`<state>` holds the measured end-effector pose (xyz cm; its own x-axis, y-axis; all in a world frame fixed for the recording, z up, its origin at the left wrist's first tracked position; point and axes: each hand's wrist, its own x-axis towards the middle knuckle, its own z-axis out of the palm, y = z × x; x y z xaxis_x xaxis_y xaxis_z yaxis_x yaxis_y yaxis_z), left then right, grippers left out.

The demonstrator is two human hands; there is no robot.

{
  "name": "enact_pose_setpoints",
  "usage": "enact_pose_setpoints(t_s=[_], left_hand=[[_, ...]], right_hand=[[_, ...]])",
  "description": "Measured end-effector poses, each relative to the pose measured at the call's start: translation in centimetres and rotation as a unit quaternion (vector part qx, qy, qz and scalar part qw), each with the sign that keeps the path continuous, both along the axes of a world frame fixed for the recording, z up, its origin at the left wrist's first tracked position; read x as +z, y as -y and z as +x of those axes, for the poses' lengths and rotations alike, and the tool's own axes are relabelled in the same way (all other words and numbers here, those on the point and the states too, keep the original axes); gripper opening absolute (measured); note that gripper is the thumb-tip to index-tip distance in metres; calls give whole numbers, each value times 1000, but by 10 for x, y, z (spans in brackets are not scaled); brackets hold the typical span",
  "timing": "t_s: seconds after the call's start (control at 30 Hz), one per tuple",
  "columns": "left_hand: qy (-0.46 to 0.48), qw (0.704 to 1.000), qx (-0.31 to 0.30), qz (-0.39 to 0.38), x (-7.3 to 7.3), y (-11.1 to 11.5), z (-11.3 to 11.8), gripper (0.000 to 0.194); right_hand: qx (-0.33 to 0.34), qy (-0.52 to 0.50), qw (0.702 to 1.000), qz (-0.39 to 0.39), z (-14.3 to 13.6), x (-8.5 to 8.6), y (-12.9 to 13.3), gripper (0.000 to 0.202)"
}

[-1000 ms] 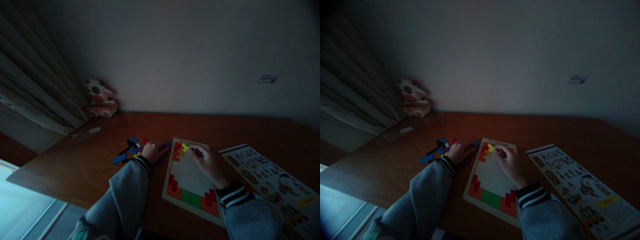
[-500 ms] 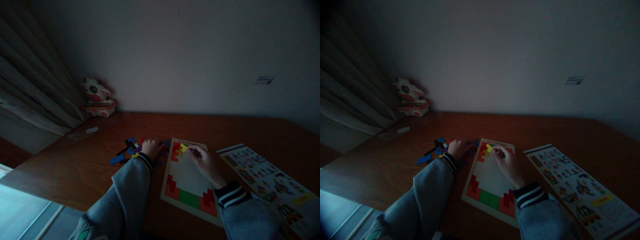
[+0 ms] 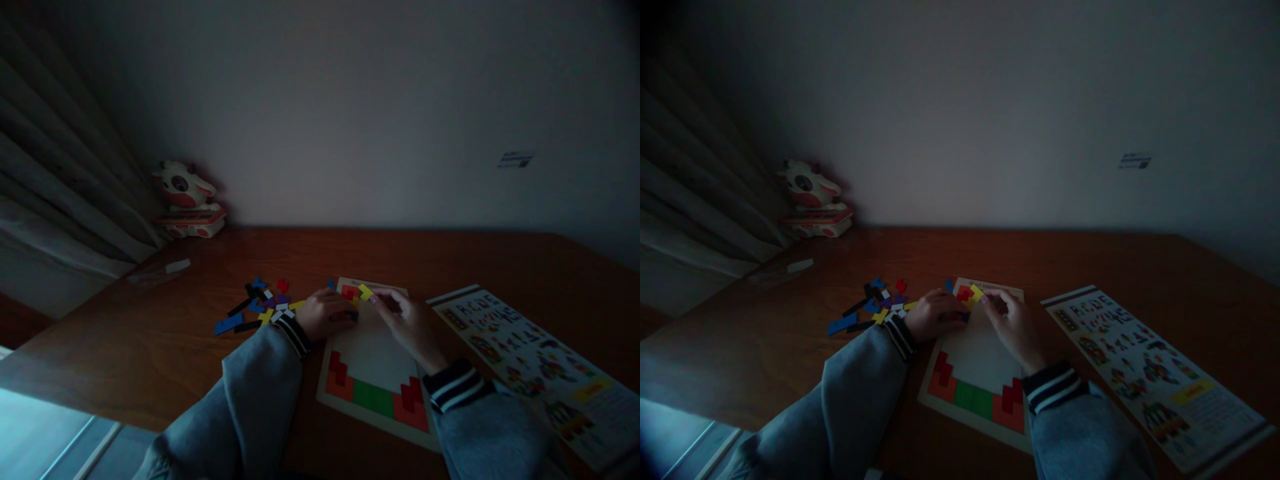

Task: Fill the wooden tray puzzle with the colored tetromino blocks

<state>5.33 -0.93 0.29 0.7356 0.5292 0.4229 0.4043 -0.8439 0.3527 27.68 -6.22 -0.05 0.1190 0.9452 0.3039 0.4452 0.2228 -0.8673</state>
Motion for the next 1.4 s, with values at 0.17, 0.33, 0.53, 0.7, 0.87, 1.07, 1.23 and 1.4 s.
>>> enact_pose_setpoints(t_s=[0.17,0.33,0.53,0.7,0.87,1.07,1.23,1.4], left_hand=[[-15,998,-49,37,-10,1,8,31],[-51,990,-46,127,-9,2,4,29],[-87,980,-22,180,-3,5,-3,30],[-70,979,-11,192,-3,6,-4,30],[-30,984,48,167,-2,8,-3,25],[29,985,135,107,-3,6,-6,21],[20,988,125,87,-2,7,-7,20],[28,992,96,79,-1,9,-6,20]], right_hand=[[-2,-4,1000,3,-1,2,0,32],[0,-1,1000,-5,-1,3,1,32],[-6,-15,1000,-8,-1,5,1,34],[-11,-19,1000,-15,2,4,2,37],[-30,-111,993,-29,10,3,-4,39],[-97,-239,966,-25,18,3,-7,45],[-53,-304,950,-53,17,1,-7,44],[-32,-277,959,-56,16,0,-5,39]])
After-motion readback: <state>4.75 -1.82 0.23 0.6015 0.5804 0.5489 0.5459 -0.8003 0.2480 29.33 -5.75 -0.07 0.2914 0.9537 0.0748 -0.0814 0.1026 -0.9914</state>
